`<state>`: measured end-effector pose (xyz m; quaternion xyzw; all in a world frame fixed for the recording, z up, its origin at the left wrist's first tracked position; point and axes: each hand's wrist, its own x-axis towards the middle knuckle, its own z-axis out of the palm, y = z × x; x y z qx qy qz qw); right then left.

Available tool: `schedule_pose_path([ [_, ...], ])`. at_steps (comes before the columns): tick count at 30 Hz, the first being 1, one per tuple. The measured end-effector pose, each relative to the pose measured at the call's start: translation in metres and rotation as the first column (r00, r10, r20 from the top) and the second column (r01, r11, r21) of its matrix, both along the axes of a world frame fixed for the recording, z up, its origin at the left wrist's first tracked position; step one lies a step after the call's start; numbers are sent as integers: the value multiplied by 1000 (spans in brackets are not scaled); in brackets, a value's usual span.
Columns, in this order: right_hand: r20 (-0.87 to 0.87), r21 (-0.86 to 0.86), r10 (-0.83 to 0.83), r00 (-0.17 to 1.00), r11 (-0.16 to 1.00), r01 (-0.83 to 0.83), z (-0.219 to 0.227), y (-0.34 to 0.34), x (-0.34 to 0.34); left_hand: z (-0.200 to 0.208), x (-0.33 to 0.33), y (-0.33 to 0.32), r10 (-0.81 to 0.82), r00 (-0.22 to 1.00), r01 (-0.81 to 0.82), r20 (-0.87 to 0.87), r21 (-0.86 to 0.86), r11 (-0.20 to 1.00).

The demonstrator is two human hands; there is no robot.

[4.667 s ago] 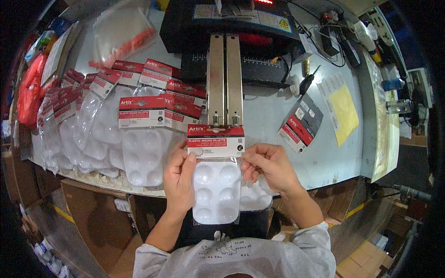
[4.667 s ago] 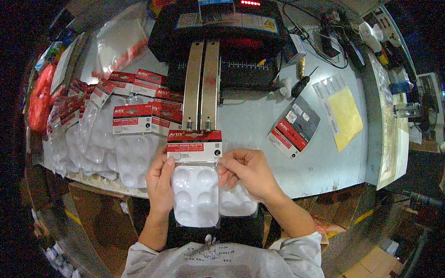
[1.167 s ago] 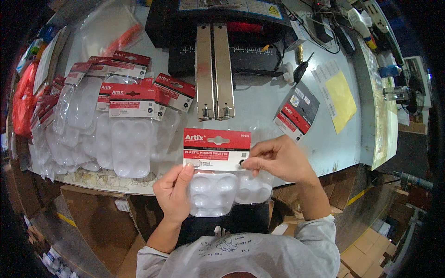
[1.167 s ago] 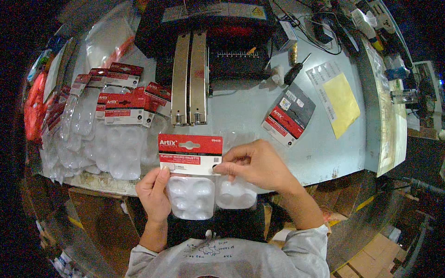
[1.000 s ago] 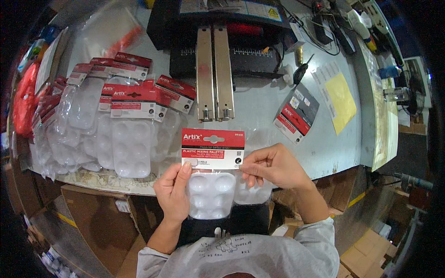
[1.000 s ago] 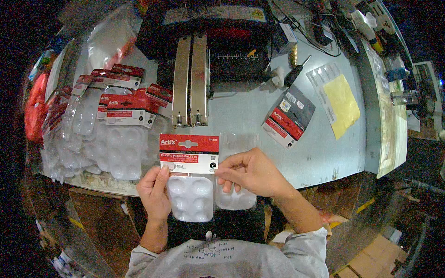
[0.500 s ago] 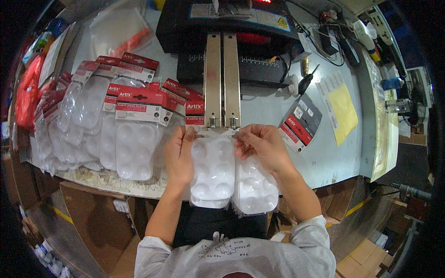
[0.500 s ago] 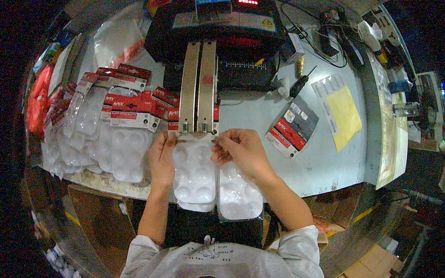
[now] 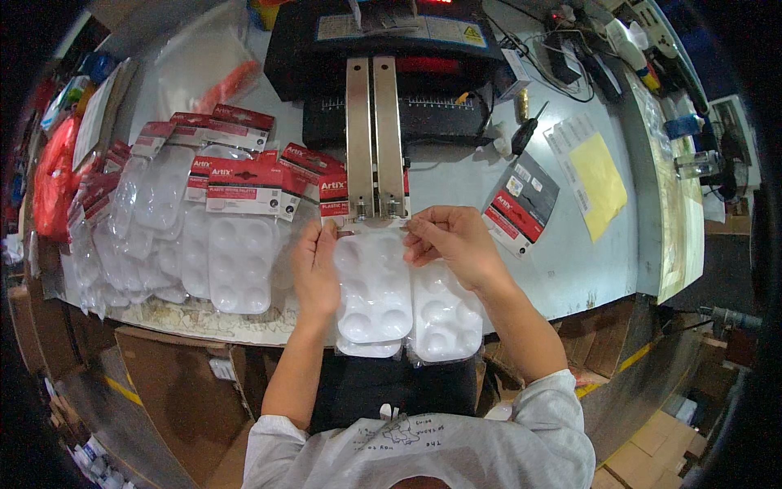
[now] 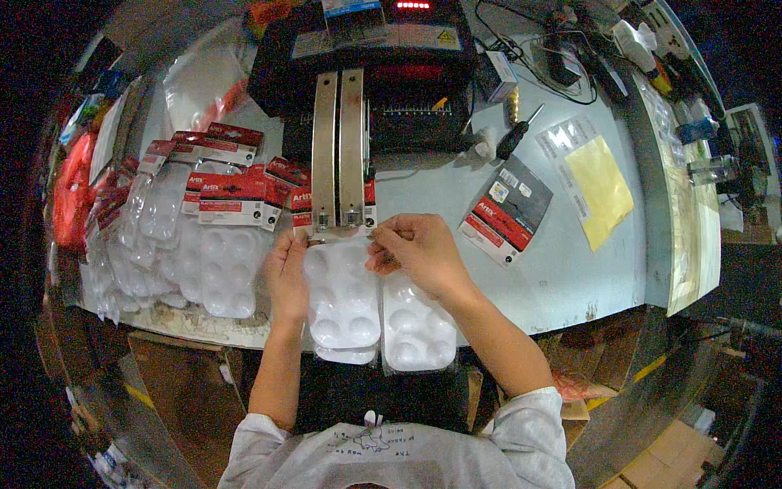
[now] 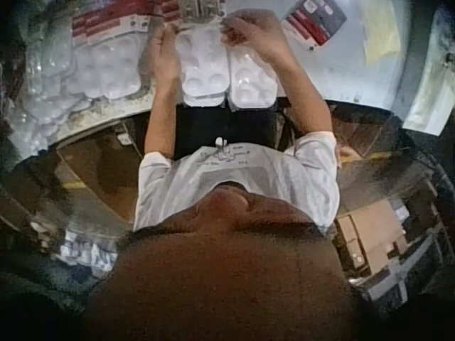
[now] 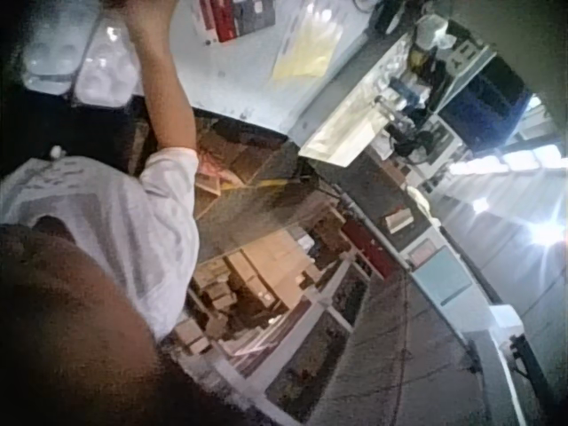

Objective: The person repeatedly places white plastic mixing palettes into clear plastic bags, inserts red Artix header cards, and seals each package using a heat-sealing machine. The person stacks the finished packages on the table and briefly places some into a cardboard box.

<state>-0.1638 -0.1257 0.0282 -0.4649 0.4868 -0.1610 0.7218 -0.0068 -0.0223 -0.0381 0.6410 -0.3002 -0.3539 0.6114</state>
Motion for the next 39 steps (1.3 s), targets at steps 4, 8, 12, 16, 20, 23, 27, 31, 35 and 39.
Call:
schedule_pose_path([
  [4, -160, -349, -118, 980, 935, 55, 20, -5, -29, 34, 28, 14, 36, 972, -110, 234, 314, 943],
  [8, -585, -753, -281, 761, 537, -381, 6, -40, -96, 82, 85, 26, 200, 648, -481, 735, 192, 855],
  [12, -798, -591, -270, 538, 527, -611, -47, -48, -123, 64, 53, 30, -115, 290, -400, 950, 229, 888],
  [16, -807, -583, -290, 514, 532, -614, -54, -47, -126, 22, -4, 33, -268, 634, -23, 726, 364, 931],
  [20, -799, -596, -302, 520, 516, -615, -37, -46, -119, 21, -7, 34, -142, 797, -11, 588, 248, 969],
  [23, -829, -535, -235, 508, 599, -596, -34, -45, -117, 37, 0, 38, -87, 977, 66, 195, 111, 992],
  [27, -827, -559, -287, 484, 514, -651, -42, -49, -120, 47, -1, 46, -125, 946, 150, -298, 60, 987],
  [31, -820, -556, -226, 526, 535, -636, -40, -54, -123, 49, 0, 49, -115, 908, 149, -402, 55, 987],
  [35, -828, -553, -267, 493, 532, -641, -37, -54, -123, 59, 2, 46, -106, 889, 132, -446, 26, 991],
  [39, -809, -586, -293, 510, 470, -660, -43, -44, -123, 72, 0, 46, -117, 910, 139, -399, 28, 990],
])
